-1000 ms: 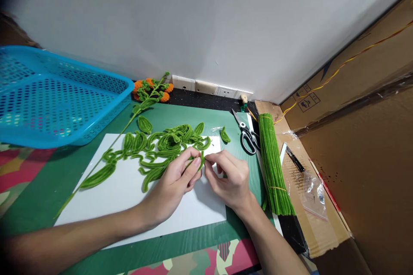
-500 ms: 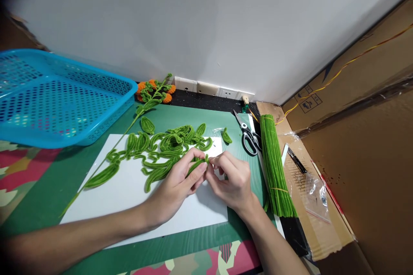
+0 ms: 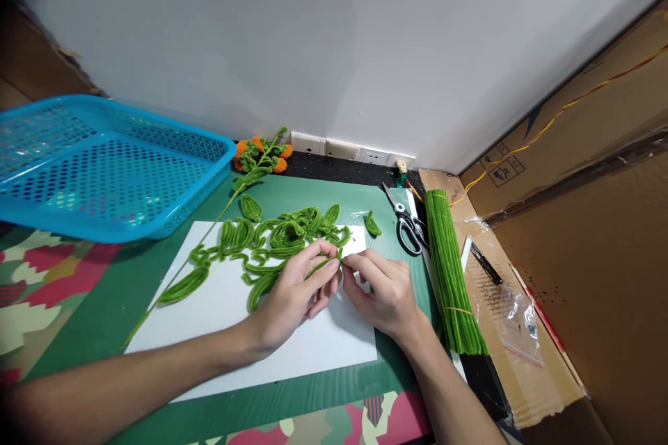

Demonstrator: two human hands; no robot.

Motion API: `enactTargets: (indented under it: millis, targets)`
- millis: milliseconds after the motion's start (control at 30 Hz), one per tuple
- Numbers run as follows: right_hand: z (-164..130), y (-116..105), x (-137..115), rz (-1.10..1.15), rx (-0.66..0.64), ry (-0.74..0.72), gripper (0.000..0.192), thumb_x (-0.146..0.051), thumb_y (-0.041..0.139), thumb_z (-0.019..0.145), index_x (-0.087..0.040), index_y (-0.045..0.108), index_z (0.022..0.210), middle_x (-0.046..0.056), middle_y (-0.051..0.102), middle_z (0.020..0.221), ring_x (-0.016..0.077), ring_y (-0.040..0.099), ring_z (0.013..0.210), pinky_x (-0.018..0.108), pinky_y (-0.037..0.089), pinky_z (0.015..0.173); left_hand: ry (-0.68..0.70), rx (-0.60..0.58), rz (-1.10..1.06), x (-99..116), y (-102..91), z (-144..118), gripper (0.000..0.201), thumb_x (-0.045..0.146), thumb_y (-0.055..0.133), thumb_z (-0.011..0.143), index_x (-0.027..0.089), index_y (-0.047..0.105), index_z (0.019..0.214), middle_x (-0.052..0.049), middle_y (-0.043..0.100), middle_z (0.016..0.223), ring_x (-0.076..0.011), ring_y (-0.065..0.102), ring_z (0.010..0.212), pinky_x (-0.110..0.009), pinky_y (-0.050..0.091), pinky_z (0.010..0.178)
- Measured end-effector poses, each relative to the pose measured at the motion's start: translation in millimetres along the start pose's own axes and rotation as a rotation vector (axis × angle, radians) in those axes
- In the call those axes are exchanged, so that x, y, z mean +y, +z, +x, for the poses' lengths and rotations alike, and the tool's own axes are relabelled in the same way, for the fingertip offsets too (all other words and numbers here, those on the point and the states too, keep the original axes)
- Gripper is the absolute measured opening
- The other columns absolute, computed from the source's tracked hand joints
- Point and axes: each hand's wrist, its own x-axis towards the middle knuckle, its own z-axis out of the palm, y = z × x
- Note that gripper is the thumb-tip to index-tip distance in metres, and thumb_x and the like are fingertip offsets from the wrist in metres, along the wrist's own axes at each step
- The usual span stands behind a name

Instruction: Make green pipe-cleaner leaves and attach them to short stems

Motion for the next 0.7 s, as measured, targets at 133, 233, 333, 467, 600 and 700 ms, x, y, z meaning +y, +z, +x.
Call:
enactTargets:
  millis: [133,233,333,467,600,700]
  targets:
    - [-0.4,-7.0,3.7,0.027,-0.083,0.036,0.013,-0.008,0.062,0.099,-0.02,0.068,0.102,0.004,0.073,0.087,0.0106,0.063,0.061,0.023,0.05,0.055,0.012,-0.038,0.047,0.6,-5.4,0.5,0.024,0.044,0.059,0.104,0.02,0.055,0.101,0.005,0.058,0.077,-0.0033,0.039,0.043,-0.02,0.025,0.043]
    - [-5.0,-15.5,4.7,-0.086,-0.15,-0.01,0.015,-0.007,0.06,0.101,-0.019,0.069,0.104,0.006,0.076,0.095,0.0139,0.071,0.073,0.023,0.052,0.06,0.007,-0.042,0.088,2.4,-6.9,-0.7,0.025,0.043,0.062,0.104,0.018,0.058,0.106,0.004,0.06,0.079,-0.0031,0.039,0.044,-0.021,0.025,0.044]
    - [-12.2,-23.7,0.9,-0.207,-0.181,-0.08,0.013,-0.01,0.059,0.103,-0.017,0.069,0.108,0.007,0.077,0.098,0.0144,0.072,0.072,0.024,0.051,0.06,0.015,-0.077,0.145,3.6,-6.5,-1.8,0.027,0.044,0.062,0.104,0.017,0.061,0.107,0.003,0.062,0.079,-0.0031,0.037,0.045,-0.021,0.026,0.045]
    - [-22.5,-30.1,-8.3,-0.341,-0.207,-0.161,0.015,-0.009,0.055,0.104,-0.015,0.068,0.111,0.009,0.077,0.097,0.0172,0.074,0.074,0.028,0.053,0.062,0.032,-0.09,0.227,4.5,-3.5,-2.9,0.028,0.044,0.065,0.102,0.016,0.064,0.102,0.001,0.064,0.078,-0.0044,0.039,0.047,-0.022,0.031,0.045]
    - [-30.8,-29.3,-15.2,-0.401,-0.158,-0.181,0.014,-0.013,0.056,0.105,-0.015,0.068,0.112,0.009,0.078,0.092,0.017,0.073,0.071,0.029,0.055,0.064,0.005,-0.114,0.29,6.8,-1.3,-2.5,0.029,0.046,0.067,0.099,0.017,0.065,0.101,0.0,0.068,0.081,-0.0051,0.045,0.044,-0.022,0.033,0.043]
    - [-33.1,-28.5,-17.0,-0.409,-0.083,-0.199,0.011,-0.013,0.061,0.102,-0.013,0.069,0.11,0.01,0.079,0.093,0.017,0.074,0.071,0.029,0.054,0.061,-0.018,-0.126,0.302,9.8,-1.4,-1.0,0.031,0.048,0.068,0.098,0.017,0.065,0.099,0.0,0.067,0.08,-0.0063,0.052,0.044,-0.021,0.034,0.04]
